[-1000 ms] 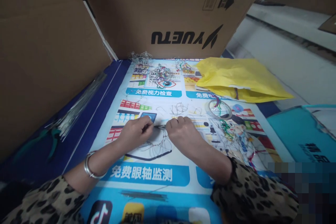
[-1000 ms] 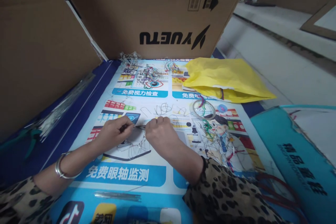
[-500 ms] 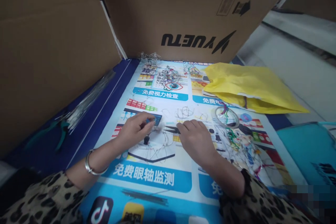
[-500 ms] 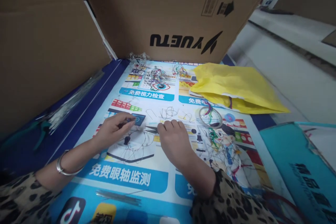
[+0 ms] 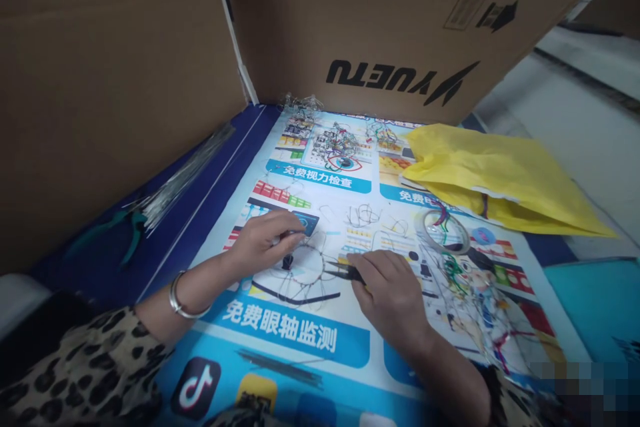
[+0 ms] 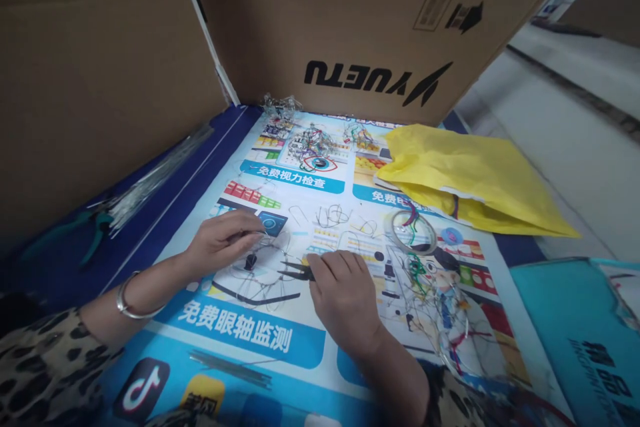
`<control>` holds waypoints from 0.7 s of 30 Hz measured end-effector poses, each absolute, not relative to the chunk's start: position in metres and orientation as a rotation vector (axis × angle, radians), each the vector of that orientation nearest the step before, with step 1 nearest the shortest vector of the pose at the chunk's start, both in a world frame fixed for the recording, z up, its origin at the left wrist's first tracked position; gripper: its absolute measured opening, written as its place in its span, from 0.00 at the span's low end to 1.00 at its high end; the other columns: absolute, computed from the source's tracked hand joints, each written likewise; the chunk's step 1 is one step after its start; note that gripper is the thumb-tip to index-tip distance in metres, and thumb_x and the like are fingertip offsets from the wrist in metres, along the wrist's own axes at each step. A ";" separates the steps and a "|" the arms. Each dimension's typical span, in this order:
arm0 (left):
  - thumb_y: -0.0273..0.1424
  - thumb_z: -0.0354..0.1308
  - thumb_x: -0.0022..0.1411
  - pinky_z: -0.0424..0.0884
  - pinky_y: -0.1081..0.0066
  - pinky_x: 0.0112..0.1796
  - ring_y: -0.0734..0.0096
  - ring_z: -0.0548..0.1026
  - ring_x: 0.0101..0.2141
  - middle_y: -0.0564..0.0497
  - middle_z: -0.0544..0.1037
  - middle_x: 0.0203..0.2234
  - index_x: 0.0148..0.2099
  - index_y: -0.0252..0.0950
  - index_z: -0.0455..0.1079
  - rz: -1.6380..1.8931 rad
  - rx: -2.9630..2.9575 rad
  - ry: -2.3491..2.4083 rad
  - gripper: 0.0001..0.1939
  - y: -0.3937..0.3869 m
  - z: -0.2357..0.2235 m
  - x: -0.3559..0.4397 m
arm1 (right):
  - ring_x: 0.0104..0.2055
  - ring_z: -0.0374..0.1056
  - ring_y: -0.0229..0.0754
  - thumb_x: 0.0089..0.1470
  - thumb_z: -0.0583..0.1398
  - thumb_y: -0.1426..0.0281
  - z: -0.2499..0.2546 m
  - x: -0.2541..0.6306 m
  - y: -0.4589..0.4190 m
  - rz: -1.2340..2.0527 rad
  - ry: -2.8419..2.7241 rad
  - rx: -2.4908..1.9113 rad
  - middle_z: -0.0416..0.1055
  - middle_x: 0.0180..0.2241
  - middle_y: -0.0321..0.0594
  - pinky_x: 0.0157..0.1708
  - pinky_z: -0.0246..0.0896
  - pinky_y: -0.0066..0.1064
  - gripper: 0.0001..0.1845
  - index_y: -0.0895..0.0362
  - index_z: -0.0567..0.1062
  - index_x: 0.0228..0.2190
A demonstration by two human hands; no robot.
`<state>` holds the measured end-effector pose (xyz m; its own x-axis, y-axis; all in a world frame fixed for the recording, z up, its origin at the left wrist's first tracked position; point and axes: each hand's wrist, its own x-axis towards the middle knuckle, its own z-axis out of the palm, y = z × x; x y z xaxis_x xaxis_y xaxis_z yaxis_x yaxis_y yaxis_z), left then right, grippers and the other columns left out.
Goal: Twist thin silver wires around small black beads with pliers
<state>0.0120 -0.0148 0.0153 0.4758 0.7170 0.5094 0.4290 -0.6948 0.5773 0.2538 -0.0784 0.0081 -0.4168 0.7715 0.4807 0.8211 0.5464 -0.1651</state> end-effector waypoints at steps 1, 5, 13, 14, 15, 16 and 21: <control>0.26 0.54 0.60 0.70 0.71 0.36 0.71 0.73 0.34 0.48 0.76 0.31 0.38 0.35 0.69 1.124 2.366 0.926 0.04 -0.016 0.017 0.011 | 0.38 0.63 0.45 0.53 0.55 0.76 0.008 0.253 -0.081 -0.117 -2.288 -1.260 0.72 0.34 0.44 0.40 0.58 0.38 0.13 0.60 0.74 0.40; 0.25 0.53 0.60 0.70 0.66 0.39 0.69 0.74 0.37 0.47 0.78 0.34 0.40 0.37 0.70 1.101 2.523 0.797 0.07 -0.018 0.019 0.007 | 0.42 0.64 0.45 0.53 0.54 0.77 0.010 0.251 -0.089 -0.134 -2.392 -1.064 0.73 0.40 0.45 0.41 0.58 0.40 0.16 0.59 0.72 0.43; 0.25 0.49 0.63 0.65 0.64 0.46 0.68 0.71 0.48 0.49 0.75 0.46 0.51 0.40 0.67 0.751 2.824 0.806 0.15 -0.019 0.009 0.003 | 0.47 0.63 0.45 0.57 0.54 0.74 0.010 0.244 -0.090 -0.043 -2.595 -0.864 0.71 0.47 0.43 0.44 0.57 0.39 0.15 0.59 0.71 0.46; 0.25 0.49 0.63 0.65 0.64 0.46 0.68 0.71 0.48 0.49 0.75 0.46 0.51 0.40 0.67 0.727 2.824 0.830 0.15 -0.019 0.008 0.003 | 0.46 0.63 0.45 0.57 0.54 0.74 0.010 0.243 -0.090 -0.036 -2.593 -0.861 0.72 0.46 0.43 0.45 0.56 0.39 0.14 0.59 0.71 0.45; 0.26 0.49 0.64 0.64 0.64 0.46 0.67 0.71 0.47 0.49 0.75 0.46 0.51 0.39 0.67 0.701 2.821 0.849 0.14 -0.019 0.007 0.003 | 0.46 0.63 0.45 0.57 0.54 0.74 0.009 0.243 -0.089 -0.029 -2.586 -0.860 0.72 0.44 0.43 0.45 0.56 0.39 0.13 0.60 0.72 0.44; 0.27 0.49 0.64 0.64 0.64 0.46 0.67 0.71 0.47 0.49 0.75 0.46 0.51 0.39 0.67 0.672 2.817 0.867 0.14 -0.019 0.007 0.003 | 0.46 0.63 0.45 0.57 0.54 0.74 0.009 0.243 -0.089 -0.020 -2.580 -0.861 0.73 0.44 0.42 0.45 0.56 0.38 0.13 0.60 0.72 0.43; 0.33 0.49 0.65 0.64 0.63 0.45 0.64 0.70 0.47 0.48 0.74 0.47 0.52 0.39 0.67 0.521 2.796 0.952 0.14 -0.022 0.009 0.004 | 0.47 0.63 0.44 0.55 0.54 0.74 0.009 0.243 -0.089 0.006 -2.611 -0.886 0.73 0.43 0.44 0.45 0.57 0.39 0.14 0.60 0.72 0.44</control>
<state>0.0044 -0.0215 0.0086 0.7395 0.6134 0.2774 0.5642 -0.7895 0.2417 0.2430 -0.0894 0.0094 -0.7279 0.5874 0.3538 0.5856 0.8009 -0.1248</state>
